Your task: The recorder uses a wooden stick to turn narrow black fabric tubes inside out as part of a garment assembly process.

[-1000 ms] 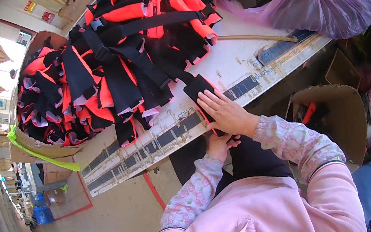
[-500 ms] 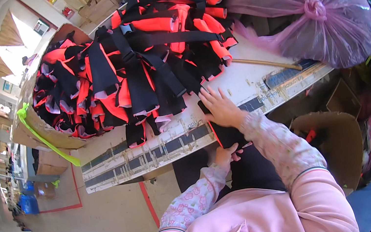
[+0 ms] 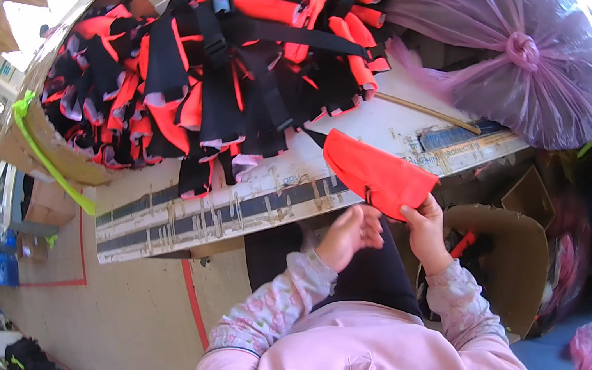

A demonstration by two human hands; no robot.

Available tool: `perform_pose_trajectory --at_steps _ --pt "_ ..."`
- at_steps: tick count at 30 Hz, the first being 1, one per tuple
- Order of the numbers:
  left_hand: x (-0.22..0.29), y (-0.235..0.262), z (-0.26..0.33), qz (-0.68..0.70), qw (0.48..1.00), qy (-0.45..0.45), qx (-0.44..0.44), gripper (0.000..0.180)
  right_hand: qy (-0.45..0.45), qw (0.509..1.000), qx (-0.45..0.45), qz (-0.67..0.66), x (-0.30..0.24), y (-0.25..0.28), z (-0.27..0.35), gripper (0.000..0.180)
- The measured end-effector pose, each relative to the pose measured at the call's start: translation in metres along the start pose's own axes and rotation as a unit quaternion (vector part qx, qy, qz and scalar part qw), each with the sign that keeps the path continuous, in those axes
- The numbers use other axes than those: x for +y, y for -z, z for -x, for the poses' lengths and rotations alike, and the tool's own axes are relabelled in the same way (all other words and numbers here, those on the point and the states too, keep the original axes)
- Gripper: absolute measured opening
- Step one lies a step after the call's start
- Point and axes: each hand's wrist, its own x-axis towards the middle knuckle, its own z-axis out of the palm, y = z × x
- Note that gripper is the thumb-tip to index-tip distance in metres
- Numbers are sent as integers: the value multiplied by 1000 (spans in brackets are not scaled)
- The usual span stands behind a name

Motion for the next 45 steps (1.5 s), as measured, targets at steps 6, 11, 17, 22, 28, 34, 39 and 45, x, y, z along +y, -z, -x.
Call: perform_pose_trajectory --at_steps 6,11,17,22,28,34,39,45 --pt "52 -29 -29 189 965 -166 -74 61 -187 952 -144 -193 20 5 30 41" --pt "75 -41 -26 61 973 -217 44 39 -39 889 -190 415 -17 69 -65 26" --pt "79 -47 -10 -125 960 -226 105 33 285 556 33 780 -54 119 -180 37" --pt "88 -54 0 -217 933 -256 130 31 205 406 5 891 -56 125 -199 25" --pt "144 -37 -5 96 937 -323 87 37 240 631 -24 738 -58 127 -128 6" --pt "171 -21 -10 150 920 -348 102 36 19 893 -58 446 -53 147 20 27" --pt "160 -31 -20 153 922 -343 93 34 -20 913 -96 395 -49 139 62 23" --pt "152 -29 -28 179 927 -318 86 34 -6 914 -97 394 -47 132 62 23"
